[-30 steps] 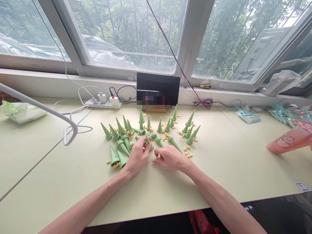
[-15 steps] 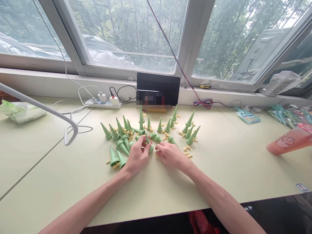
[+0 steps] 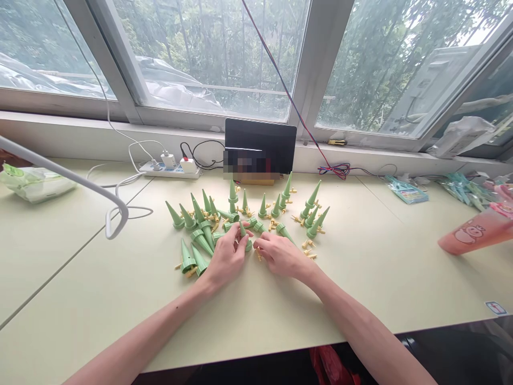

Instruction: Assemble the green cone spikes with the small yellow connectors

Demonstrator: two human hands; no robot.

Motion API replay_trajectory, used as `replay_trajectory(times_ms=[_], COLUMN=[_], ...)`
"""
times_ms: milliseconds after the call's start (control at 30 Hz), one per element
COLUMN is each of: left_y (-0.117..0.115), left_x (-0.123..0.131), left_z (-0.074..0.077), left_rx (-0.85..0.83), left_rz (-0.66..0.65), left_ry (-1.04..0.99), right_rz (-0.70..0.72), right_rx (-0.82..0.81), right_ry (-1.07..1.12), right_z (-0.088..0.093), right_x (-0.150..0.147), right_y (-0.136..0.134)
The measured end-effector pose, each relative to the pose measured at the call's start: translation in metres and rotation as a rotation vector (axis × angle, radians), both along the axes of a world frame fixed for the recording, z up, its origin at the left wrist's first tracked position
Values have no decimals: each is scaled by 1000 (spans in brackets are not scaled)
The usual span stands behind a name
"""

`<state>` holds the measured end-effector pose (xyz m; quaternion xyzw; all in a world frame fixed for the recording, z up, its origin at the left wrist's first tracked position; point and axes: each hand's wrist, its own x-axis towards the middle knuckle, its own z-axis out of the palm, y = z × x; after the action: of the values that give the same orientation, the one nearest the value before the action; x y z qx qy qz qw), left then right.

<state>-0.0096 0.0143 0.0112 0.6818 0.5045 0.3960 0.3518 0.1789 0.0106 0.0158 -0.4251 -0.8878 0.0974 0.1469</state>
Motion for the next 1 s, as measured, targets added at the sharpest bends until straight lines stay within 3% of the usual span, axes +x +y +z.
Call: replay_trajectory(times_ms=[400,1000], left_y=[4,3], left_x=[-1,-1], left_z=[-4,-7], left_rx=[135,91], left_rz=[34,48], left_ry=[91,46], right_rz=[39,16], right_rx=[-79,-54], right_ry=[-2,31], right_z=[3,-4], right_x=[2,-1], right_y=[1,2])
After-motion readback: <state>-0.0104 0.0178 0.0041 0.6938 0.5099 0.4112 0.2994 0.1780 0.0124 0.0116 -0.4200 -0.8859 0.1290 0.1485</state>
